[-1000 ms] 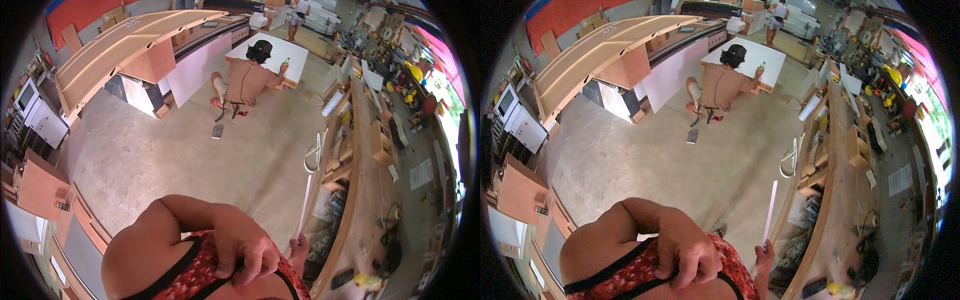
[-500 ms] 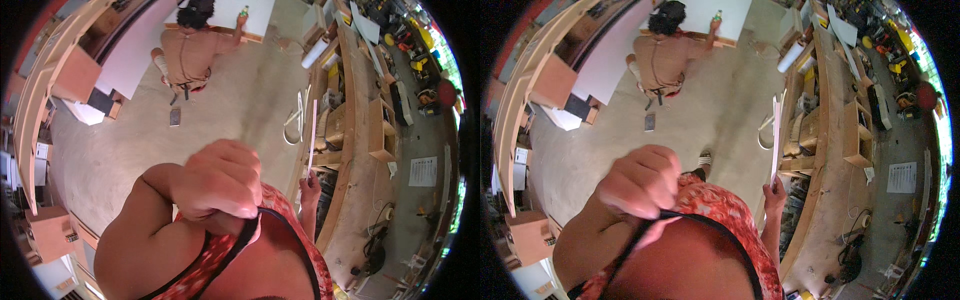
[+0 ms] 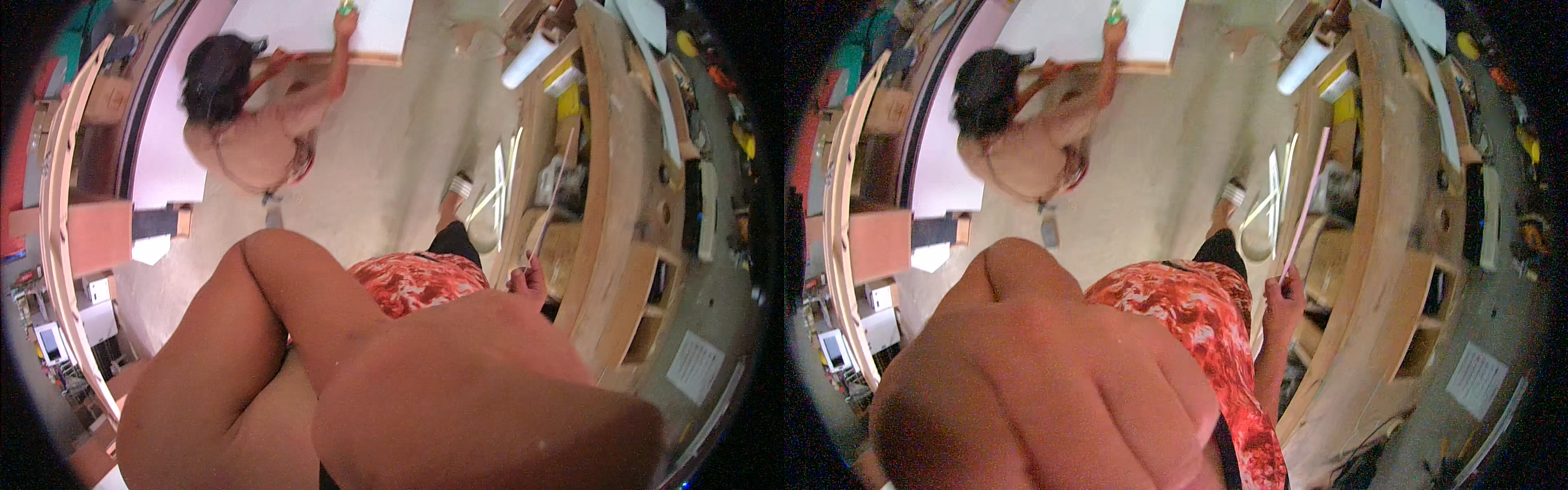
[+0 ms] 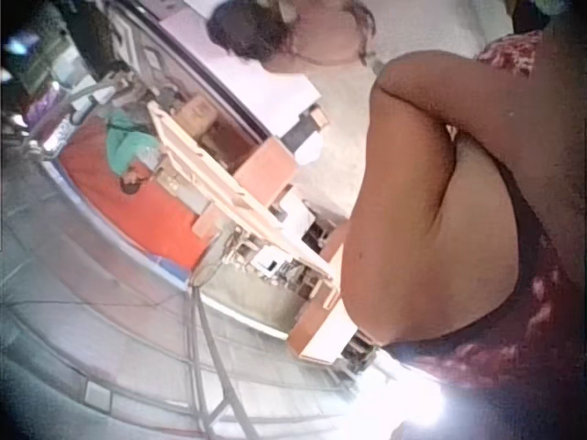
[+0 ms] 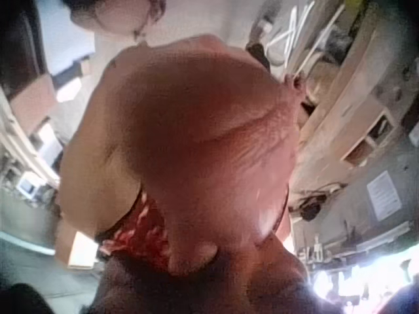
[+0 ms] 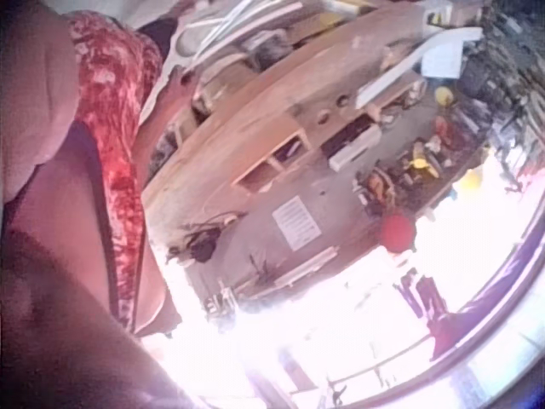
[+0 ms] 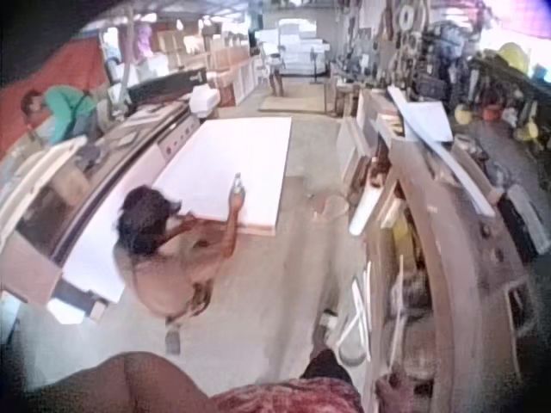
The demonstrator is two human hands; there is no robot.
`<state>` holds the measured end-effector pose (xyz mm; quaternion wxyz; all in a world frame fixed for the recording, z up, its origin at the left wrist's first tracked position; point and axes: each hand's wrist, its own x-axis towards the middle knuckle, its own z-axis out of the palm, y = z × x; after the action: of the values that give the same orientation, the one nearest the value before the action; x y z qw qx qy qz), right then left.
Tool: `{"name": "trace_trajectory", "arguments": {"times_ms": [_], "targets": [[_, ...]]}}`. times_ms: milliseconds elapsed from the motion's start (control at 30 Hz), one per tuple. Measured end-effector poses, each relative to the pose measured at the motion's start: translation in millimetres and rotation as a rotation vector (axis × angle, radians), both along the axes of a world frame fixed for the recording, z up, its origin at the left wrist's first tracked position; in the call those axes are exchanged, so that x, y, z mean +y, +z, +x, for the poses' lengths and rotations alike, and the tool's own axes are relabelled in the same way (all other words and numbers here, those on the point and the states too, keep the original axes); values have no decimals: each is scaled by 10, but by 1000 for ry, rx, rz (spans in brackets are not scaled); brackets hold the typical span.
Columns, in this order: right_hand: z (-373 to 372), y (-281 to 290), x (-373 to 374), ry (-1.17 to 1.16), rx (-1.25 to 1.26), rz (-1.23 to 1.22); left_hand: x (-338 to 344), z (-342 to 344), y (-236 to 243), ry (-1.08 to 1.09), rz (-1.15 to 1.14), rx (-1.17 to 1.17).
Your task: The person sands a white rectangular board with a sanding block, then uses a table saw to cut a strip from the board. The person then walks to a wooden cabinet and fits the cut strip into a vertical slot.
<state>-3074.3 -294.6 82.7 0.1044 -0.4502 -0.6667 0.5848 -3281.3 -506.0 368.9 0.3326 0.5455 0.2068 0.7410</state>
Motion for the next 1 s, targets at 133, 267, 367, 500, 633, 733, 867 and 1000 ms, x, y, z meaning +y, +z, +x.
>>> {"name": "trace_trajectory", "arguments": {"times_ms": [133, 267, 367, 500, 633, 733, 867, 1000], "targets": [[-1362, 9, 1121, 105, 2, 18, 1002, -1064, 132, -83, 23, -62], [-2769, 357, 2109, 291, 150, 74, 1753, -2148, 359, -201, -60, -104], [-3753, 644, 2734, 309, 18, 105, 2245, -3024, 370, -246, -130, -45], [-5284, 565, 3526, 410, 120, 156, 2930, -4292, 70, -247, -234, 418], [-6595, 201, 4164, 322, 216, 154, 3612, -5867, -787, -202, -531, -6], [-7468, 70, 4471, 211, 152, 56, 4231, -6693, -922, -284, -267, 552], [-8672, 340, 4650, 317, -51, 198, 4646, -7996, -446, 301, -200, 967], [-9851, 424, 5122, 326, 213, 221, 4879, -9999, -253, 1024, -305, -320]]}}
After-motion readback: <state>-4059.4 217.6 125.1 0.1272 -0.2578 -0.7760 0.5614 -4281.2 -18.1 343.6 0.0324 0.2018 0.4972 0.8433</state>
